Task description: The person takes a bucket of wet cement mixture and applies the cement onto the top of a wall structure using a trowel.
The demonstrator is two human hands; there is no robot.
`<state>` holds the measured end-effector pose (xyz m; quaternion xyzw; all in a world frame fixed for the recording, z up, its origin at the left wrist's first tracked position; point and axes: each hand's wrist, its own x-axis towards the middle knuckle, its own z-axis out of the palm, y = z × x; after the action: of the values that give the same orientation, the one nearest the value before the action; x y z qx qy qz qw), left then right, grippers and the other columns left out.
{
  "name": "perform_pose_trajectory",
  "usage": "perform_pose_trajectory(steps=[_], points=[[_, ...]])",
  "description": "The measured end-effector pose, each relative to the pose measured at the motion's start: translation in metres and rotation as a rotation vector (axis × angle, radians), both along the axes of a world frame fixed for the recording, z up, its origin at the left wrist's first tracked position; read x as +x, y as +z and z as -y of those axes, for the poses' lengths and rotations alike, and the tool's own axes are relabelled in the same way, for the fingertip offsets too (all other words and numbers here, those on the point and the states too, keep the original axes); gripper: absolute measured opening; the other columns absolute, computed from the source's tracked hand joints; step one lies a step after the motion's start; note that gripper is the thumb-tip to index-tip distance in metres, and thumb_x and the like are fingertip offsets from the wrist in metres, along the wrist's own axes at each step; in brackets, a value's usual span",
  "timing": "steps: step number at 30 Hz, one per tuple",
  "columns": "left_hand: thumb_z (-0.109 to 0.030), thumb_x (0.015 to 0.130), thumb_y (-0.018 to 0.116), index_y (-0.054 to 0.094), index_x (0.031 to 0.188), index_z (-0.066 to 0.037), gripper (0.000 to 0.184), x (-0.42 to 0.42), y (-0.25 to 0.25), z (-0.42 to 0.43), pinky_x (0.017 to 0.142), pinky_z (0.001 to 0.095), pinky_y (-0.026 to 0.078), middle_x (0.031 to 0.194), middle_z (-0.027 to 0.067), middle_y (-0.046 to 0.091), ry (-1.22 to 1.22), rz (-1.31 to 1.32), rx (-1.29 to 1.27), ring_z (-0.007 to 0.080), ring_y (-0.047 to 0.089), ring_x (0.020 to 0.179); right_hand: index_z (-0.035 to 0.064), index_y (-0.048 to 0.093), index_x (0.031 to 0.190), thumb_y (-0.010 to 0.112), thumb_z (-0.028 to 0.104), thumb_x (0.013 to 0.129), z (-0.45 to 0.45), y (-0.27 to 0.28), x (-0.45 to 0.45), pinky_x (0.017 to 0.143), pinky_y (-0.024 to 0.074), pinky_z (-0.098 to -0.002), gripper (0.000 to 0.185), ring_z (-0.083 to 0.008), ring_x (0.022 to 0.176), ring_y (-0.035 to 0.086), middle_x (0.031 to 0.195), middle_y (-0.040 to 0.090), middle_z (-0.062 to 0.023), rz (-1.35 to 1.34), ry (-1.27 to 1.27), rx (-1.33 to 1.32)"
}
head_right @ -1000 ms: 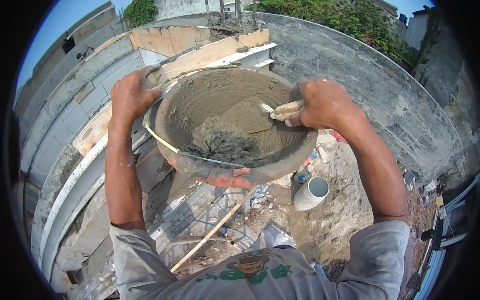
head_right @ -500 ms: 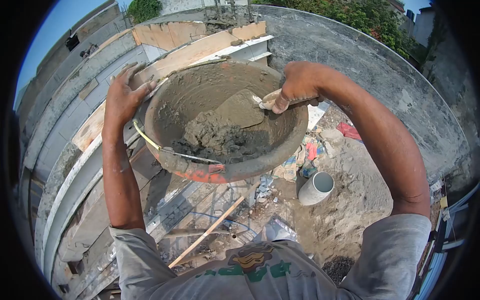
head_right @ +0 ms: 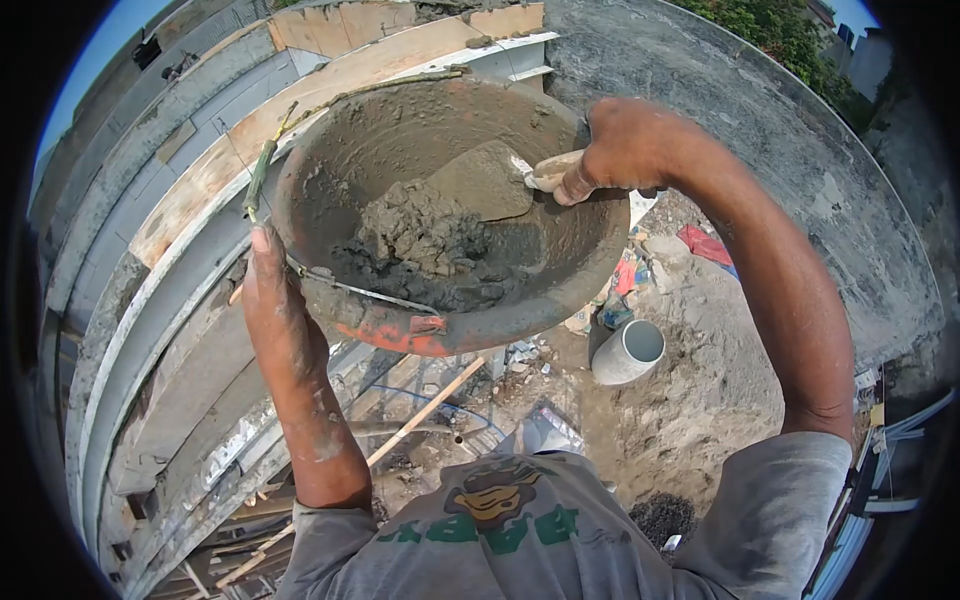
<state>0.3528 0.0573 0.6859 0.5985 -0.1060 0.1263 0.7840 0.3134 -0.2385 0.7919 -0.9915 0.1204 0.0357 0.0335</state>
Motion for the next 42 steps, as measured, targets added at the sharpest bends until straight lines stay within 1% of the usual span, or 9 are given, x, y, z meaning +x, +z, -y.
perform_pose_trajectory(steps=[3, 7, 11, 20, 25, 29, 33, 36, 42], points=[[-0.036, 0.083, 0.072, 0.054, 0.117, 0.008, 0.059, 0.003, 0.023, 0.008, 0.081, 0.0299, 0.044, 0.101, 0.0112, 0.059, 0.119, 0.003, 0.112, 0.0170, 0.055, 0.091, -0.0019, 0.073, 0.094, 0.085, 0.049, 0.059, 0.002, -0.011, -0.013, 0.075, 0.0530, -0.0419, 0.062, -0.0312, 0.080, 0.070, 0.086, 0.071, -0.0201, 0.044, -0.019, 0.016], [-0.017, 0.078, 0.069, 0.056, 0.115, 0.008, 0.047, 0.012, 0.018, 0.001, 0.076, 0.0285, 0.047, 0.100, 0.0112, 0.061, -0.113, -0.048, -0.004, 0.0160, 0.059, 0.085, -0.0044, 0.070, 0.101, 0.085, 0.050, 0.058, -0.002, -0.017, -0.030, 0.078, 0.0521, -0.0415, 0.071, -0.0324, 0.088, 0.069, 0.092, 0.070, -0.0216, 0.038, -0.097, 0.052], [-0.015, 0.075, 0.070, 0.061, 0.108, 0.008, 0.042, -0.007, 0.033, 0.016, 0.068, 0.0275, 0.046, 0.088, 0.0083, 0.062, -0.159, -0.088, -0.033, 0.0152, 0.058, 0.073, -0.0084, 0.065, 0.107, 0.086, 0.048, 0.057, 0.010, -0.042, -0.048, 0.083, 0.0507, -0.0404, 0.079, -0.0342, 0.093, 0.067, 0.099, 0.068, -0.0242, 0.072, -0.152, 0.201], [-0.009, 0.071, 0.063, 0.058, 0.117, 0.008, 0.049, -0.075, 0.023, 0.061, 0.071, 0.0278, 0.050, 0.096, 0.0109, 0.065, -0.558, -0.170, 0.164, 0.0159, 0.061, 0.077, -0.0085, 0.062, 0.110, 0.088, 0.040, 0.055, 0.049, -0.174, -0.167, 0.087, 0.0490, -0.0381, 0.077, -0.0348, 0.095, 0.067, 0.099, 0.068, -0.0239, 0.247, -0.371, 0.583], [-0.003, 0.073, 0.058, 0.056, 0.121, 0.008, 0.049, -0.081, -0.057, 0.091, 0.081, 0.0286, 0.049, 0.099, 0.0104, 0.065, -0.802, -0.325, 0.310, 0.0145, 0.060, 0.087, -0.0071, 0.063, 0.110, 0.084, 0.040, 0.062, 0.045, -0.248, -0.234, 0.085, 0.0498, -0.0390, 0.071, -0.0349, 0.095, 0.067, 0.098, 0.069, -0.0239, -0.067, -0.523, 0.761], [-0.002, 0.072, 0.057, 0.055, 0.121, 0.008, 0.050, -0.098, -0.119, 0.107, 0.081, 0.0283, 0.048, 0.101, 0.0104, 0.065, -0.876, -0.450, 0.369, 0.0143, 0.060, 0.088, 0.0040, 0.060, 0.118, 0.070, 0.040, 0.079, 0.019, -0.300, -0.263, 0.085, 0.0507, -0.0466, 0.055, -0.0395, 0.095, 0.066, 0.097, 0.068, -0.0254, -0.412, -0.538, 0.386], [-0.003, 0.071, 0.058, 0.054, 0.124, 0.007, 0.054, -0.108, -0.173, 0.112, 0.082, 0.0279, 0.048, 0.101, 0.0101, 0.064, -0.901, -0.441, 0.442, 0.0153, 0.059, 0.089, 0.0020, 0.052, 0.122, 0.065, 0.030, 0.084, -0.013, -0.289, -0.256, 0.082, 0.0523, -0.0439, 0.049, -0.0341, 0.096, 0.067, 0.096, 0.068, -0.0213, -0.644, -0.386, 0.259], [-0.002, 0.069, 0.058, 0.054, 0.126, 0.007, 0.058, -0.109, -0.189, 0.106, 0.085, 0.0290, 0.047, 0.113, 0.0094, 0.062, -0.899, -0.346, 0.673, 0.0153, 0.058, 0.095, 0.0027, 0.055, 0.117, 0.067, 0.032, 0.082, -0.011, -0.279, -0.260, 0.084, 0.0512, -0.0406, 0.047, -0.0317, 0.102, 0.064, 0.104, 0.065, -0.0172, -0.499, -0.302, 0.024], [-0.003, 0.069, 0.058, 0.051, 0.130, 0.007, 0.062, -0.114, -0.175, 0.101, 0.088, 0.0284, 0.046, 0.117, 0.0098, 0.061, -0.967, -0.359, 0.655, 0.0141, 0.056, 0.100, 0.0018, 0.057, 0.109, 0.059, 0.026, 0.085, 0.004, -0.312, -0.255, 0.076, 0.0481, -0.0387, 0.034, -0.0247, 0.087, 0.061, 0.095, 0.059, -0.0108, -0.291, -0.085, -0.339]])
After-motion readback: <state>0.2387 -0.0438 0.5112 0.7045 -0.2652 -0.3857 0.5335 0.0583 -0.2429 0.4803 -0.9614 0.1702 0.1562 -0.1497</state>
